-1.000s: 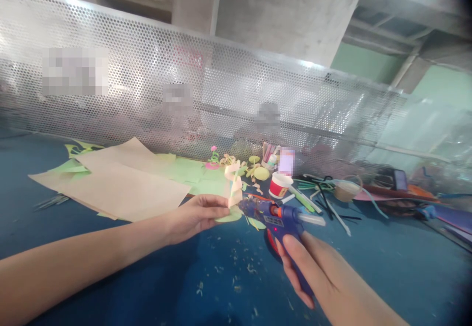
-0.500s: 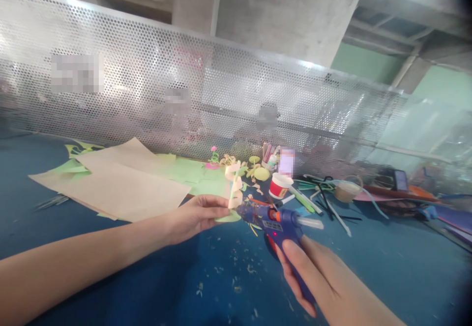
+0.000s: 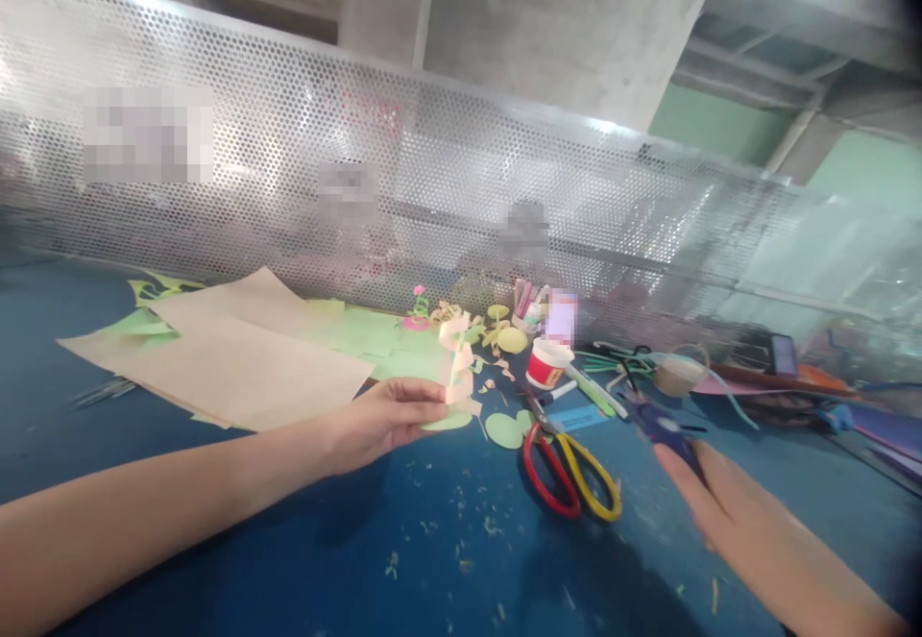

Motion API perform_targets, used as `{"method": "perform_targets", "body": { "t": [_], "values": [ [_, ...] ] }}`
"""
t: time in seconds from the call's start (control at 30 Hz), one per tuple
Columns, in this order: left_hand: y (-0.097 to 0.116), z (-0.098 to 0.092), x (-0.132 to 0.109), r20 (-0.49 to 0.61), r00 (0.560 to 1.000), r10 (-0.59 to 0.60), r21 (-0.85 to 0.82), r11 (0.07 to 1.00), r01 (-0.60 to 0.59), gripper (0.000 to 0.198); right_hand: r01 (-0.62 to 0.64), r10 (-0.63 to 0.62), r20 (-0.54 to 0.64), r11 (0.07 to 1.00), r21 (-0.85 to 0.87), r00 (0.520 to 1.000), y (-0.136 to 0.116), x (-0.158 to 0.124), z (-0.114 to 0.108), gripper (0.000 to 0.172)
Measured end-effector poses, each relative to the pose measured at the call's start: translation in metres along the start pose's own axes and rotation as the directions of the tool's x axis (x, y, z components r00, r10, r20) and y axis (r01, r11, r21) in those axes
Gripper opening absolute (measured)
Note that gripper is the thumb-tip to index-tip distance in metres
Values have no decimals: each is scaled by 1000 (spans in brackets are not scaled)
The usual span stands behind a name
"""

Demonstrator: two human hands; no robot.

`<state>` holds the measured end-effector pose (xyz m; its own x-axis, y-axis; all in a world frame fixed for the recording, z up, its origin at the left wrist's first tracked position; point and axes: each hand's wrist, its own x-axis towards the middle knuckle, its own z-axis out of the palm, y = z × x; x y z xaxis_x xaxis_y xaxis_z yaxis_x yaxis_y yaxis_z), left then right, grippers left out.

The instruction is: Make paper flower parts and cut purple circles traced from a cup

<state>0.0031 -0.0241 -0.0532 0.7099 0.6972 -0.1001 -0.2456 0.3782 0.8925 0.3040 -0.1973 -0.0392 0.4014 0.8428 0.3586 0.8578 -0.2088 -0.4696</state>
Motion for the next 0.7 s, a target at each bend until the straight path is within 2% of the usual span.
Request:
{"method": "perform_targets", "body": {
  "t": [0.03, 0.1, 0.17, 0.2, 0.23, 0.27, 0.3, 0.33, 0.4, 0.5, 0.57, 0.7],
  "values": [
    [0, 1, 0, -9, 1000, 0, 1, 1000, 0, 18, 4, -3, 10, 998, -60, 1000, 14, 4, 4, 30],
    [1, 1, 0, -7, 1000, 4, 5, 1000, -4, 19, -15, 43, 74, 939, -342, 996, 27, 9, 11, 33],
    [1, 2, 0, 12, 1000, 11, 11, 1000, -12, 20, -45, 71, 33, 868, -494, 997, 16, 12, 17, 36],
    [2, 3, 0, 24, 1000, 15, 17, 1000, -15, 21, -14, 26, 20, 882, -472, 999, 1, 13, 19, 38],
    [2, 5, -1, 36, 999, 19, 26, 999, -20, 21, 34, -21, 41, 940, -339, 999, -18, 14, 20, 37],
    [3, 6, -2, 48, 999, 21, 38, 999, -23, 21, 61, -46, 122, 991, -121, 991, -39, 16, 22, 36],
    [3, 8, -3, 61, 998, 23, 53, 998, -26, 20, 54, -86, 268, 991, 125, 960, -62, 17, 24, 37],
    [4, 10, -4, 79, 997, 25, 72, 997, -31, 20, 26, -148, 361, 946, 322, 921, -83, 18, 27, 38],
    [4, 12, -6, 127, 992, 27, 117, 992, -41, 18, -44, -225, 418, 838, 543, 880, -117, 20, 36, 35],
    [2, 13, -7, 188, 982, 30, 159, 985, -60, 16, -118, -215, 400, 741, 661, 891, -136, 20, 53, 25],
    [1, 12, -6, 210, 977, 42, 148, 986, -74, 18, -189, -178, 409, 679, 709, 895, -135, 19, 62, 23],
    [1, 11, -5, 262, 963, 57, 85, 993, -81, 28, -318, -145, 475, 573, 756, 868, -130, 16, 67, 24]
  ]
}}
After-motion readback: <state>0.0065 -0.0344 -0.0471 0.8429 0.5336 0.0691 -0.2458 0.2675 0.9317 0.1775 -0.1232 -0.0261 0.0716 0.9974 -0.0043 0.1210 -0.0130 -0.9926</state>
